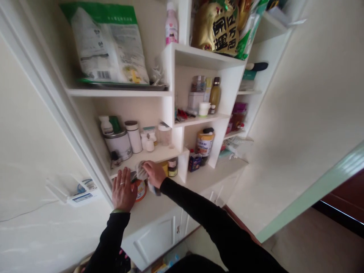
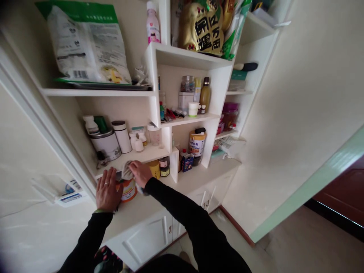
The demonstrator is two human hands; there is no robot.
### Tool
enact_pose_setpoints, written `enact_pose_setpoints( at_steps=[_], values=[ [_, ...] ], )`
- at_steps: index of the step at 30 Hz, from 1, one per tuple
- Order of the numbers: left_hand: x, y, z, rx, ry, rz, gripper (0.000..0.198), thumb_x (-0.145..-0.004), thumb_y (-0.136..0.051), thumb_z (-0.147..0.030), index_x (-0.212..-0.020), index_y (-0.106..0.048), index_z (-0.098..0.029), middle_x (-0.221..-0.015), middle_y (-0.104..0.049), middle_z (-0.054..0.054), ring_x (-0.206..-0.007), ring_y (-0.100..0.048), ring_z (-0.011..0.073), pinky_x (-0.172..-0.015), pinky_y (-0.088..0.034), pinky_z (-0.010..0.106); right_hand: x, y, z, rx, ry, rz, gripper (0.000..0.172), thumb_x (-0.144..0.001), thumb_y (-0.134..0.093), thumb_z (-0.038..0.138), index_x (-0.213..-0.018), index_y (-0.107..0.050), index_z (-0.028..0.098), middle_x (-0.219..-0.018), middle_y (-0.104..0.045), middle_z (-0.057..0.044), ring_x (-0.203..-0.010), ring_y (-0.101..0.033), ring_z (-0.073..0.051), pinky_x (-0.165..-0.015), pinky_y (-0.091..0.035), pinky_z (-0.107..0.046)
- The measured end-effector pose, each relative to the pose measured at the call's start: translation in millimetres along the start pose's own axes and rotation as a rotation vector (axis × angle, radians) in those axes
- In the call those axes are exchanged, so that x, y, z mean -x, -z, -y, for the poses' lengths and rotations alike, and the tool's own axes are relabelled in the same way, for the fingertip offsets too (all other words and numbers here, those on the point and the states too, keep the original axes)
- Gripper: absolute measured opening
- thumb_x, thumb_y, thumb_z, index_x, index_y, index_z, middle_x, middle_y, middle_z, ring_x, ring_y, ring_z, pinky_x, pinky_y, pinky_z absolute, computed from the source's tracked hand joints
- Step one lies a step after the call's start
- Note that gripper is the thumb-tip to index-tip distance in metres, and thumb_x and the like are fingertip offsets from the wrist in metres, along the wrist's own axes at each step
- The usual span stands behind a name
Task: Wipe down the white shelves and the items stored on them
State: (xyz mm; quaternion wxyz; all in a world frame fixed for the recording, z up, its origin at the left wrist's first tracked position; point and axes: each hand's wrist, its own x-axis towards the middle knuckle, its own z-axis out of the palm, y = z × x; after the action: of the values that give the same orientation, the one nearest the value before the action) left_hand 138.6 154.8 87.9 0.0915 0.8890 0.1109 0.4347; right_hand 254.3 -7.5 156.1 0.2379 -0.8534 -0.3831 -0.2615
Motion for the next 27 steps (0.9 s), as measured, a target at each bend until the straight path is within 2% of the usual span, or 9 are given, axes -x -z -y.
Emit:
enact_pose_setpoints(
  at_steps=[3,6,9,11,14,17,23,25,27],
  values=[
    [0,2.6,0,-0.006,-0.003,0.036,0.077,-0.105,-0.057,-0.029,-0.179,-0.04,-0.016,-0.181,-0.046,0.017,-0.175,-0.032,0.0401,-0.144,-0.026,0.063,2,12,-59,-0.027,0.054,0.066,0.034,-0.096,-0.081,0.016,-0.13,-0.078,0.024,-0.136,-0.076,-0.009,-0.124,-0.072,-0.019,-0.108,-0.059,-0.028],
    [0,3.1,-2,-0.016,0.012,0.045,0.078,-0.104,-0.058,-0.027,-0.178,-0.04,-0.015,-0.182,-0.045,0.016,-0.175,-0.032,0.0398,-0.144,-0.026,0.062,7,27,-112,-0.009,-0.03,0.07,0.04,-0.107,-0.075,0.042,-0.14,-0.071,0.019,-0.142,-0.072,-0.011,-0.123,-0.073,-0.025,-0.105,-0.066,-0.048],
    [1,2.0,-4,-0.026,0.01,0.033,0.076,-0.104,-0.058,-0.027,-0.177,-0.042,-0.015,-0.181,-0.047,0.017,-0.175,-0.034,0.0398,-0.144,-0.028,0.061,12,37,-142,0.008,-0.104,0.053,0.044,-0.108,-0.074,0.046,-0.143,-0.069,0.02,-0.145,-0.071,-0.012,-0.125,-0.073,-0.026,-0.106,-0.066,-0.05],
    [1,0.6,-5,-0.023,0.002,0.015,0.075,-0.104,-0.057,-0.028,-0.177,-0.043,-0.014,-0.18,-0.049,0.017,-0.174,-0.035,0.0405,-0.143,-0.029,0.062,14,38,-145,0.015,-0.145,0.03,0.042,-0.107,-0.075,0.043,-0.141,-0.07,0.02,-0.146,-0.07,-0.011,-0.127,-0.072,-0.027,-0.108,-0.065,-0.051],
    [2,-1.6,-6,0.007,0.001,0.005,0.077,-0.104,-0.058,-0.03,-0.177,-0.041,-0.014,-0.181,-0.047,0.018,-0.175,-0.031,0.0413,-0.143,-0.027,0.065,14,28,-124,0.019,-0.216,-0.008,0.04,-0.102,-0.077,0.025,-0.14,-0.068,0.014,-0.147,-0.068,-0.016,-0.13,-0.07,-0.027,-0.11,-0.062,-0.047],
    [3,-3.1,-8,0.029,0.004,0.021,0.081,-0.102,-0.06,-0.032,-0.178,-0.038,-0.014,-0.182,-0.044,0.02,-0.177,-0.027,0.0418,-0.144,-0.024,0.068,11,8,-79,-0.006,-0.204,0.002,0.044,-0.093,-0.071,0.007,-0.136,-0.067,0.012,-0.14,-0.07,-0.016,-0.127,-0.068,-0.025,-0.11,-0.059,-0.038],
    [2,-6.6,-7,0.012,0.009,-0.049,0.087,-0.1,-0.061,-0.037,-0.178,-0.035,-0.006,-0.176,-0.051,0.024,-0.175,-0.032,0.0416,-0.143,-0.03,0.063,0,-30,32,-0.131,0.07,0.083,0.035,-0.095,-0.068,0.011,-0.129,-0.069,0.018,-0.136,-0.072,-0.009,-0.125,-0.067,-0.021,-0.108,-0.056,-0.03],
    [2,-6.5,-4,0.008,-0.001,-0.058,0.085,-0.099,-0.06,-0.034,-0.176,-0.039,-0.006,-0.174,-0.055,0.024,-0.174,-0.037,0.0402,-0.141,-0.035,0.06,-4,-34,49,-0.163,0.149,0.102,0.028,-0.101,-0.063,0.013,-0.128,-0.07,0.018,-0.135,-0.073,-0.009,-0.125,-0.067,-0.02,-0.108,-0.055,-0.029],
    [2,-5.0,-2,-0.003,0.0,-0.047,0.083,-0.098,-0.061,-0.034,-0.175,-0.042,-0.007,-0.172,-0.058,0.022,-0.172,-0.041,0.0393,-0.14,-0.038,0.058,-7,-33,49,-0.185,0.22,0.124,0.026,-0.104,-0.061,0.014,-0.128,-0.07,0.018,-0.134,-0.073,-0.008,-0.124,-0.067,-0.02,-0.108,-0.055,-0.028]
  ],
)
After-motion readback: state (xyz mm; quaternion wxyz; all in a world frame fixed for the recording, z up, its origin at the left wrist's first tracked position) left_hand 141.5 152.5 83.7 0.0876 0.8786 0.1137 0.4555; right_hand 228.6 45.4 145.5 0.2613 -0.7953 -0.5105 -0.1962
